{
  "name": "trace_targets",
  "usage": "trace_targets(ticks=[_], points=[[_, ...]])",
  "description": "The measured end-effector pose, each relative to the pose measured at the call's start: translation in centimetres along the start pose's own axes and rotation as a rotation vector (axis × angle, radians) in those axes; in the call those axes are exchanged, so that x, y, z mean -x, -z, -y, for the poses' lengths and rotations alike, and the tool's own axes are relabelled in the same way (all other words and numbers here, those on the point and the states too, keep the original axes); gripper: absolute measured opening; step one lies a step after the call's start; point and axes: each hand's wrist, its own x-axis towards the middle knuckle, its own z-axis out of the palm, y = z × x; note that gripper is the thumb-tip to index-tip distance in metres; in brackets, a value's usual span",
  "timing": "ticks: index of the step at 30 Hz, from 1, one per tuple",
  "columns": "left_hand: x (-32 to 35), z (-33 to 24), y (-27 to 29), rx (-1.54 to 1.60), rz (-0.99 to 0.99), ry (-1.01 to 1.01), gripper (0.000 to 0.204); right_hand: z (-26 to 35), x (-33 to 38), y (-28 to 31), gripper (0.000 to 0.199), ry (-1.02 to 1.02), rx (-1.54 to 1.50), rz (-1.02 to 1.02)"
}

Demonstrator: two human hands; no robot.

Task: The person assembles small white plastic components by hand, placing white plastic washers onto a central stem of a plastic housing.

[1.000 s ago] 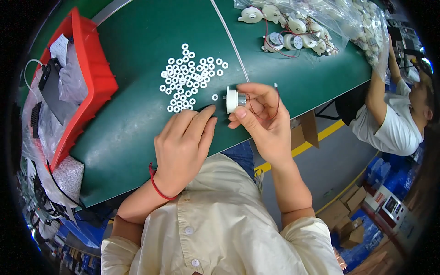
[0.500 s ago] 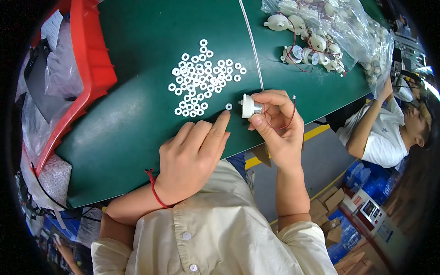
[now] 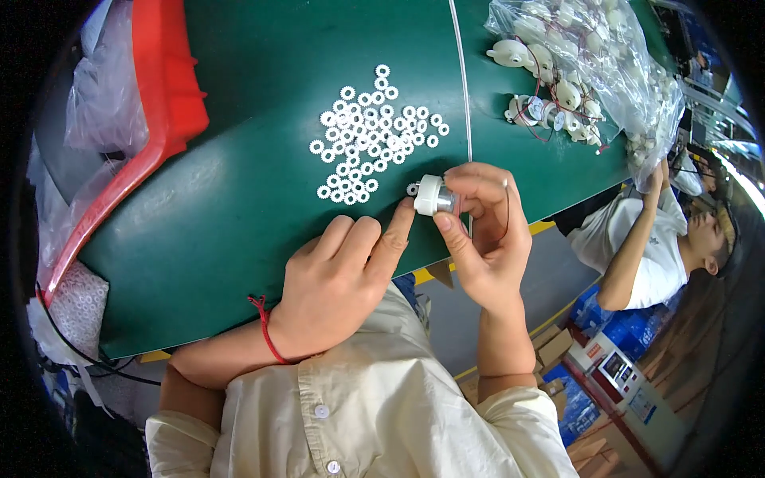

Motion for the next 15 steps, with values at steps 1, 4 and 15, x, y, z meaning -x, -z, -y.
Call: trace_targets(ticks=[1, 4, 15], points=[[0.0, 0.1, 0.0, -0.037, 0.01, -0.024, 0.044, 0.2, 0.1, -0.2, 0.03, -0.007, 0.005, -0.002], [0.3, -0.1, -0.3, 0.015, 0.014, 0.018, 0.057, 0.2, 0.5, 0.0, 0.028, 0.052, 0.174, 0.059], [0.8, -0.2, -0.6, -0.013, 0.017, 0.009, 0.057, 1.3, 0.3, -0.4, 0.028, 0.123, 0.475, 0.084]])
